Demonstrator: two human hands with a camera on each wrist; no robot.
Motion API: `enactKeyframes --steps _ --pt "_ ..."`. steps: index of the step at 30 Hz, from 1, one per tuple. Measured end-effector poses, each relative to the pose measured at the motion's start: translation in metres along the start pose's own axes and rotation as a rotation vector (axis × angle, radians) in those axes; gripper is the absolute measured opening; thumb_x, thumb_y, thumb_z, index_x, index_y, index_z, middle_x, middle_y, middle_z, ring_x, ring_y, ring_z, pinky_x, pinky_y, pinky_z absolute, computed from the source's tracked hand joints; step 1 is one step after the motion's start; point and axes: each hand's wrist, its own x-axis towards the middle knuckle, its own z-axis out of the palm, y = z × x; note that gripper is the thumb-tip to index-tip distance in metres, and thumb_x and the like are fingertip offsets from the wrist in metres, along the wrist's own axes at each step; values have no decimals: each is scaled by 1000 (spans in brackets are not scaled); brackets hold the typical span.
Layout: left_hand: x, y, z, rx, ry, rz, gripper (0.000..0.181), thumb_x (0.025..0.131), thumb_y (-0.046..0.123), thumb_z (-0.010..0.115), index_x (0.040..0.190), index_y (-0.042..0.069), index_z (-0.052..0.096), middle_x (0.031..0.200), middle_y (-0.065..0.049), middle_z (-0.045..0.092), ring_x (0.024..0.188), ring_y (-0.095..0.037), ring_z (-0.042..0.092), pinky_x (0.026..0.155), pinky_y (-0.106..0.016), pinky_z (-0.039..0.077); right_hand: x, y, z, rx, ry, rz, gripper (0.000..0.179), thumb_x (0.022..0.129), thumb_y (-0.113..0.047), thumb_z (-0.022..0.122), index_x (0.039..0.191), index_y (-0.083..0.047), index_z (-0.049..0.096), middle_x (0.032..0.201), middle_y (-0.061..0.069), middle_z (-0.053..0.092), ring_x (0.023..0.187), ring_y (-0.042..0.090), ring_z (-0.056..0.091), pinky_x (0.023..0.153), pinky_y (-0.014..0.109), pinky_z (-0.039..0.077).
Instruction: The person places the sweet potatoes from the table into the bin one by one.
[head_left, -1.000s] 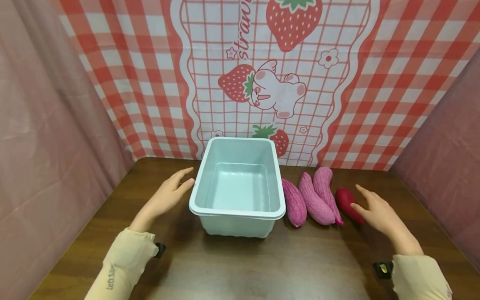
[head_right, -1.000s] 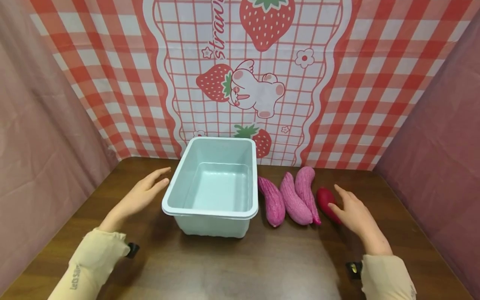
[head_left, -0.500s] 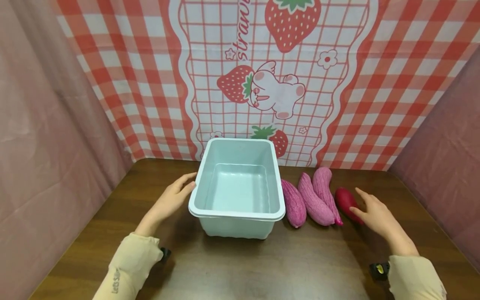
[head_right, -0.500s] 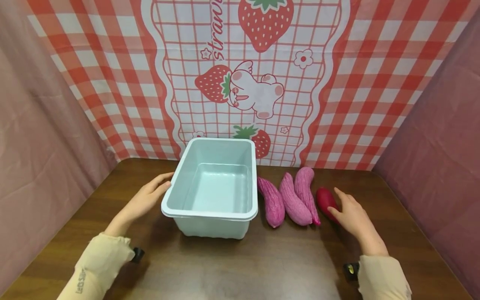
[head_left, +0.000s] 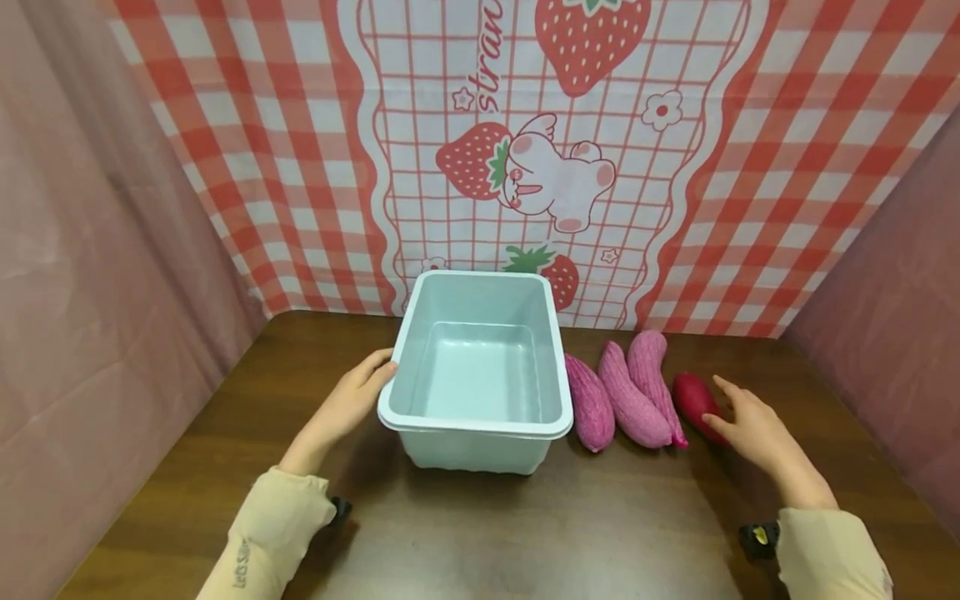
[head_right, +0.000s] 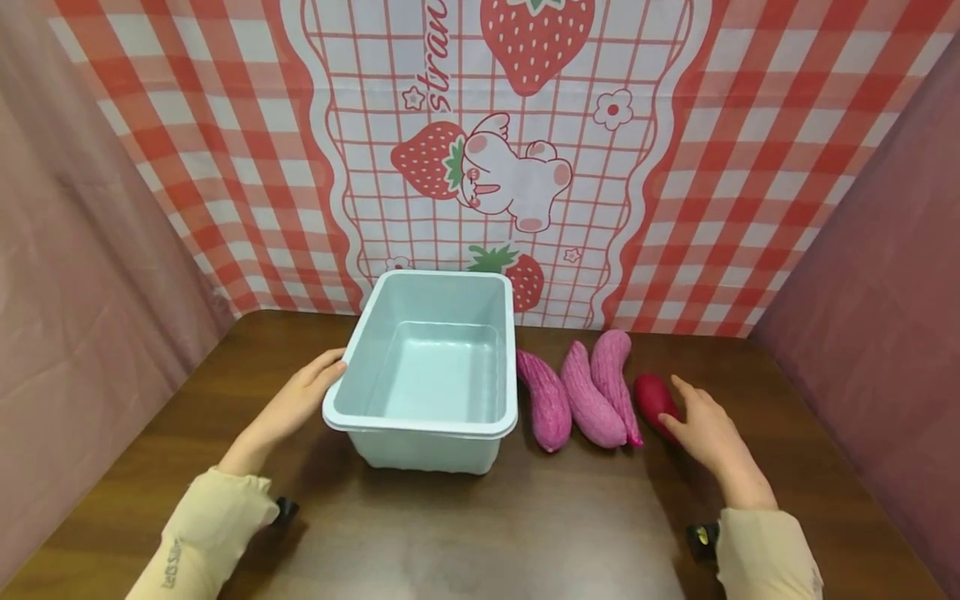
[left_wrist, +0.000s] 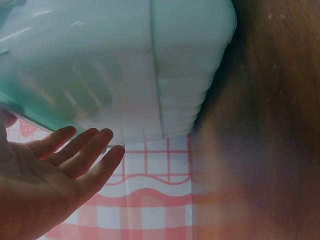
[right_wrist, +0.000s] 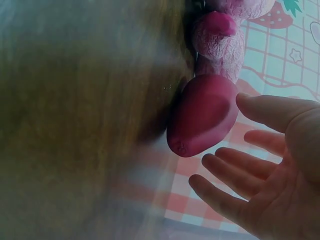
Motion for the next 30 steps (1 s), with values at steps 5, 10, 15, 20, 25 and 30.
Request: enactKeyframes --steps 5,10,15,20,25,30 --pt "1 -2 2 -31 -2 29 46 97 35 36 132 5 44 125 -17 53 115 -27 46 99 -48 33 2 -2 -1 1 -22 2 68 86 -24 60 131 17 30 121 40 42 105 51 46 86 61 35" --pt "2 -3 3 -46 1 36 47 97 37 35 131 5 44 125 -16 53 114 -26 47 99 -47 34 2 -3 -2 7 -33 8 68 86 -24 60 131 18 29 122 40 41 105 50 47 86 60 36" --pt "1 -1 4 -61 -4 24 48 97 37 35 132 5 43 125 -16 52 114 -27 47 99 -47 34 2 -4 -4 1 -38 6 65 86 -21 60 129 18 30 120 41 42 104 50 48 85 60 37" --pt "3 1 4 -65 -4 27 49 97 37 35 133 5 42 127 -16 51 117 -27 46 100 -47 33 4 -6 -3 -15 -40 -3 59 86 -15 59 128 18 32 117 41 45 101 50 50 84 59 38" --pt "1 0 5 -79 -22 21 50 97 39 33 133 5 41 129 -16 50 118 -27 45 101 -47 32 5 -5 0 -27 -39 -9 60 84 -15 61 127 18 33 117 41 44 100 50 50 83 60 38" --pt "-1 -2 4 -94 -22 25 49 98 38 33 133 5 41 129 -16 50 118 -28 45 101 -48 32 6 -7 0 -33 -43 -8 61 83 -17 62 127 15 34 115 41 46 99 50 51 82 59 39"
